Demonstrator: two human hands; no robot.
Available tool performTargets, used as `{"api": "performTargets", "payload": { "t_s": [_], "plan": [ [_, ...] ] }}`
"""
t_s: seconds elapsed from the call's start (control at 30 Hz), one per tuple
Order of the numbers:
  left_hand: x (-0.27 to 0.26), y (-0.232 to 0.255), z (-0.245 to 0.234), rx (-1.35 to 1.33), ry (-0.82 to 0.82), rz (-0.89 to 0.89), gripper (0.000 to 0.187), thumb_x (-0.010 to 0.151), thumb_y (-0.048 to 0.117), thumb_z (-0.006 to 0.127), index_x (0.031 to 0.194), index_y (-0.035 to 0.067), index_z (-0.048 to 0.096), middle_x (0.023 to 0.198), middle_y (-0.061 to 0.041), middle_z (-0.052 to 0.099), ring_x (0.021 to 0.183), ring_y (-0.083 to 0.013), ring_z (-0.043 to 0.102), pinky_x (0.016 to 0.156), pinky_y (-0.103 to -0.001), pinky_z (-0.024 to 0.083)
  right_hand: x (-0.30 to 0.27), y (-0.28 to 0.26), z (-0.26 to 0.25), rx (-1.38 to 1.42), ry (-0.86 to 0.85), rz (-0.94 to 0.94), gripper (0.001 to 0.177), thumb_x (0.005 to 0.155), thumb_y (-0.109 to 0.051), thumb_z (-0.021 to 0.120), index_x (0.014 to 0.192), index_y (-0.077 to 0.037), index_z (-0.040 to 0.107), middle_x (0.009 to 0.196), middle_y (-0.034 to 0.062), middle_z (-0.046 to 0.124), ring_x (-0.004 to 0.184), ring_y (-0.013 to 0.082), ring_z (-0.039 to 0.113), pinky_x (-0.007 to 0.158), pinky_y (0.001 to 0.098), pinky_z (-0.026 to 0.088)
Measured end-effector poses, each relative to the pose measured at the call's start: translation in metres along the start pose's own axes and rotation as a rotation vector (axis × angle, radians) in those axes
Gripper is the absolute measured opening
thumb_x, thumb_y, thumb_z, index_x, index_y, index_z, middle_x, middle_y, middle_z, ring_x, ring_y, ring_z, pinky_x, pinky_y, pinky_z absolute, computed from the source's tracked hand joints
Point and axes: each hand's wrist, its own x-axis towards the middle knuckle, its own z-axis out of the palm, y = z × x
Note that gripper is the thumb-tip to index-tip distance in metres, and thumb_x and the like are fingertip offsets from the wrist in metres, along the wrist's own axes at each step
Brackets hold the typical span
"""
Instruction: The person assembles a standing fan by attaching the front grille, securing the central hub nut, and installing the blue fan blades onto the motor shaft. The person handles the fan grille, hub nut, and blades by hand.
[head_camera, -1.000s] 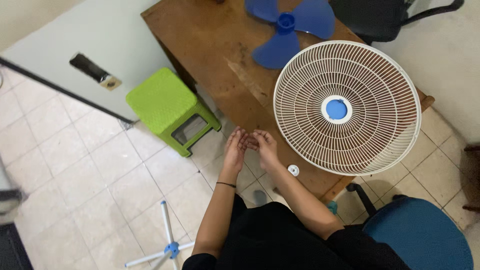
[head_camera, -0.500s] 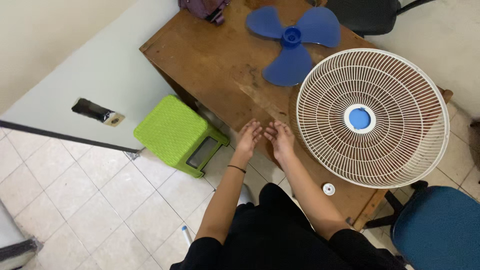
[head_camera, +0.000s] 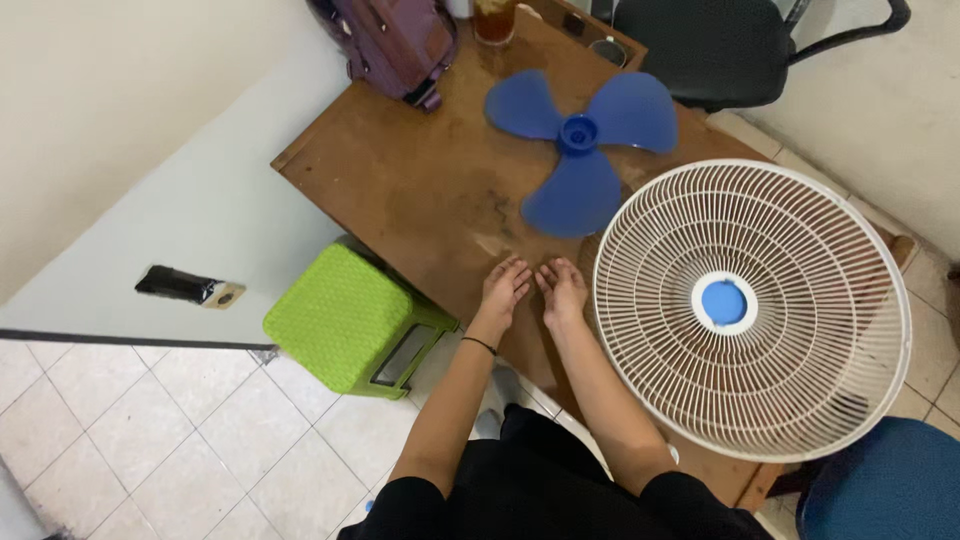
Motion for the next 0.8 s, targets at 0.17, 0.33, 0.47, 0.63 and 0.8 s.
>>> {"api": "performTargets", "payload": {
  "t_s": [0.17,0.33,0.47,0.63,0.8],
  "plan": [
    [0.027,0.014,0.017,0.058,-0.004,-0.007,0.058,0.099,0.025,0.063,0.151,0.007,0.046,0.140,-0.006,0.061,0.128,-0.0205,0.060,0.105,-0.036,0.049,0.037,0.001,0.013,-0.011,0.063,-0.024,0.037,0.100,-0.014,0.064,0.131,-0.003,0.048,0.120,0.0116,0.060,0.107,0.0250,0.064,0.093,0.0399,0.058],
    [0.037,0.023,0.033,0.059,0.016,-0.033,0.058,0.100,0.022,0.063,0.152,0.006,0.045,0.138,-0.008,0.061,0.127,-0.0199,0.060,0.103,-0.035,0.050,0.055,-0.007,0.030,-0.031,0.175,-0.031,0.039,0.099,-0.012,0.064,0.131,-0.004,0.044,0.119,0.0112,0.060,0.104,0.0238,0.067,0.090,0.0367,0.060],
    [0.037,0.029,0.035,0.066,0.037,-0.063,0.056,0.100,0.022,0.062,0.151,0.007,0.046,0.135,-0.007,0.064,0.124,-0.0188,0.062,0.101,-0.034,0.052,0.068,-0.003,0.039,-0.078,0.200,-0.072,0.030,0.100,-0.010,0.064,0.127,-0.003,0.051,0.113,0.0116,0.061,0.095,0.0220,0.065,0.082,0.0343,0.063],
    [0.037,0.038,0.035,0.072,0.020,-0.083,0.054,0.099,0.020,0.063,0.150,0.008,0.048,0.134,-0.005,0.063,0.123,-0.0181,0.062,0.101,-0.034,0.052,0.061,-0.012,0.054,-0.053,0.165,-0.085,0.020,0.100,-0.003,0.058,0.120,-0.002,0.055,0.111,0.0105,0.064,0.092,0.0212,0.068,0.077,0.0326,0.065],
    [0.033,0.044,0.034,0.071,0.018,-0.096,0.053,0.100,0.023,0.061,0.149,0.009,0.048,0.133,-0.005,0.064,0.122,-0.0163,0.062,0.101,-0.033,0.052,0.037,-0.025,0.078,-0.022,0.134,-0.088,0.019,0.099,0.001,0.058,0.118,-0.003,0.058,0.115,0.0094,0.063,0.096,0.0219,0.069,0.081,0.0353,0.066]
  ]
}}
